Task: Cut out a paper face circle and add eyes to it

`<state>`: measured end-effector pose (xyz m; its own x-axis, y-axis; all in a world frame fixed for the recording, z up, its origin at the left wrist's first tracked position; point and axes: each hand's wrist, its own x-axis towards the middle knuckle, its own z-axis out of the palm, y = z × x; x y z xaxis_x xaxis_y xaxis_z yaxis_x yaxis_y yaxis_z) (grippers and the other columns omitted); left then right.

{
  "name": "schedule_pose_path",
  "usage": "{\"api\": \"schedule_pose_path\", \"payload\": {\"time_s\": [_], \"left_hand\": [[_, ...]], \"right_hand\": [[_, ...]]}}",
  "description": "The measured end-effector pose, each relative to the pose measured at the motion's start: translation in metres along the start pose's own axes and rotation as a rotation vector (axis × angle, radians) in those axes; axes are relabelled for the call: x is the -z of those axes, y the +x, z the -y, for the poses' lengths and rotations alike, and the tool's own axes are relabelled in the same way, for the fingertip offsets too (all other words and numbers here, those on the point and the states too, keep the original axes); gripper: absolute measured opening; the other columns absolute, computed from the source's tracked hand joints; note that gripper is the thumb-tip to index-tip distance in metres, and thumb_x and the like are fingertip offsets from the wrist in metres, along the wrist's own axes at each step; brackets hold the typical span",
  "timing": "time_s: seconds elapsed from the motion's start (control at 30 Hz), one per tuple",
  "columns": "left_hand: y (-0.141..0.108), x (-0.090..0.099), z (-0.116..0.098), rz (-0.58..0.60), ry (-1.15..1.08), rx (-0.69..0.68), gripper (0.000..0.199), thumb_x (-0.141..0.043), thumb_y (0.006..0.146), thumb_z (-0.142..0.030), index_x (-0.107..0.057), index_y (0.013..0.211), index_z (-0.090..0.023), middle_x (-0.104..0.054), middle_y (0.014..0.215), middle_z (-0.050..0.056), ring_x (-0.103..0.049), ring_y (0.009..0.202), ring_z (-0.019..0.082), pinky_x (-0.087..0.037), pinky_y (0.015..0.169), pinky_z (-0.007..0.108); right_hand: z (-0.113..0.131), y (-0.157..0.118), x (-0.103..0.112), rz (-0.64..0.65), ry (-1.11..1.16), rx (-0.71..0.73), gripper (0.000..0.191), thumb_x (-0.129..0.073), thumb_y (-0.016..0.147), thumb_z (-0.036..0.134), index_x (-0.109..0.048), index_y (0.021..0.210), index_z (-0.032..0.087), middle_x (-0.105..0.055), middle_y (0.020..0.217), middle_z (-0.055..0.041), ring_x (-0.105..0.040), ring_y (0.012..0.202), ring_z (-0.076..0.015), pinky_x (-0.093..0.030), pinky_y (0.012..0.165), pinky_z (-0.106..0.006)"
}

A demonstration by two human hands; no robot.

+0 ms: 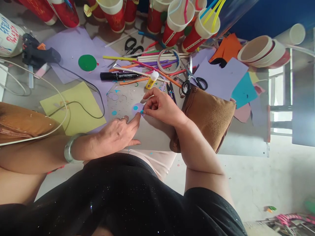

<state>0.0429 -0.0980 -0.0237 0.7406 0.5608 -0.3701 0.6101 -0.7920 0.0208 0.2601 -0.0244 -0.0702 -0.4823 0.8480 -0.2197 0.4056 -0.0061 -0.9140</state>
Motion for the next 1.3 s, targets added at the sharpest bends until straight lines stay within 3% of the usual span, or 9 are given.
{"api": "schedule_pose_path", "payload": {"time_s": [0.1, 0.23, 0.43, 0.7, 0.9, 1.3], "left_hand": [[0.000, -0.005, 0.000, -0.040, 0.004, 0.008, 0.070, -0.055, 0.108, -0.058, -0.062, 0.151, -0.004, -0.054, 0.163, 0.026, -0.074, 0.093, 0.023, -0.055, 0.067, 0.032], [-0.002, -0.025, -0.001, -0.218, 0.040, -0.008, 0.072, -0.052, 0.108, -0.060, -0.062, 0.150, -0.001, -0.056, 0.160, 0.028, -0.070, 0.085, 0.021, -0.053, 0.066, 0.034], [-0.003, -0.034, 0.002, -0.264, 0.067, -0.014, 0.064, -0.047, 0.111, -0.056, -0.063, 0.149, -0.008, -0.051, 0.165, 0.026, -0.069, 0.087, 0.021, -0.052, 0.068, 0.034], [-0.001, -0.012, 0.004, -0.151, 0.019, -0.005, 0.060, -0.059, 0.107, -0.054, -0.064, 0.148, -0.009, -0.049, 0.168, 0.027, -0.072, 0.089, 0.022, -0.052, 0.065, 0.032], [0.002, -0.010, 0.005, -0.146, -0.011, 0.003, 0.062, -0.064, 0.104, -0.056, -0.064, 0.147, -0.011, -0.051, 0.166, 0.027, -0.076, 0.089, 0.023, -0.054, 0.064, 0.032], [0.003, -0.009, 0.007, -0.135, -0.058, 0.010, 0.060, -0.067, 0.103, -0.056, -0.065, 0.144, -0.012, -0.049, 0.166, 0.031, -0.078, 0.076, 0.019, -0.054, 0.060, 0.030]], "right_hand": [[0.001, 0.001, -0.001, -0.038, -0.010, -0.009, 0.043, -0.086, 0.081, 0.030, -0.055, 0.111, 0.023, -0.070, 0.079, 0.0024, -0.063, 0.066, -0.0129, -0.046, 0.061, -0.027], [0.002, 0.002, -0.004, -0.085, -0.065, -0.009, 0.039, -0.083, 0.079, 0.027, -0.054, 0.106, 0.023, -0.070, 0.079, 0.0018, -0.064, 0.069, -0.0141, -0.047, 0.064, -0.029], [0.002, 0.002, -0.007, -0.100, -0.110, 0.009, 0.035, -0.080, 0.082, 0.029, -0.055, 0.106, 0.024, -0.068, 0.080, 0.0013, -0.064, 0.069, -0.0149, -0.048, 0.064, -0.030], [0.000, 0.003, -0.009, -0.116, -0.131, 0.016, 0.034, -0.078, 0.082, 0.026, -0.057, 0.108, 0.023, -0.067, 0.080, 0.0019, -0.062, 0.068, -0.0146, -0.048, 0.063, -0.031], [0.001, 0.003, -0.010, -0.121, -0.139, 0.020, 0.034, -0.079, 0.082, 0.031, -0.058, 0.108, 0.025, -0.067, 0.078, 0.0017, -0.060, 0.067, -0.0151, -0.048, 0.060, -0.031], [0.005, 0.002, -0.014, -0.143, -0.176, 0.026, 0.029, -0.072, 0.083, 0.024, -0.058, 0.108, 0.024, -0.065, 0.078, 0.0023, -0.056, 0.063, -0.0137, -0.047, 0.063, -0.032]]}}
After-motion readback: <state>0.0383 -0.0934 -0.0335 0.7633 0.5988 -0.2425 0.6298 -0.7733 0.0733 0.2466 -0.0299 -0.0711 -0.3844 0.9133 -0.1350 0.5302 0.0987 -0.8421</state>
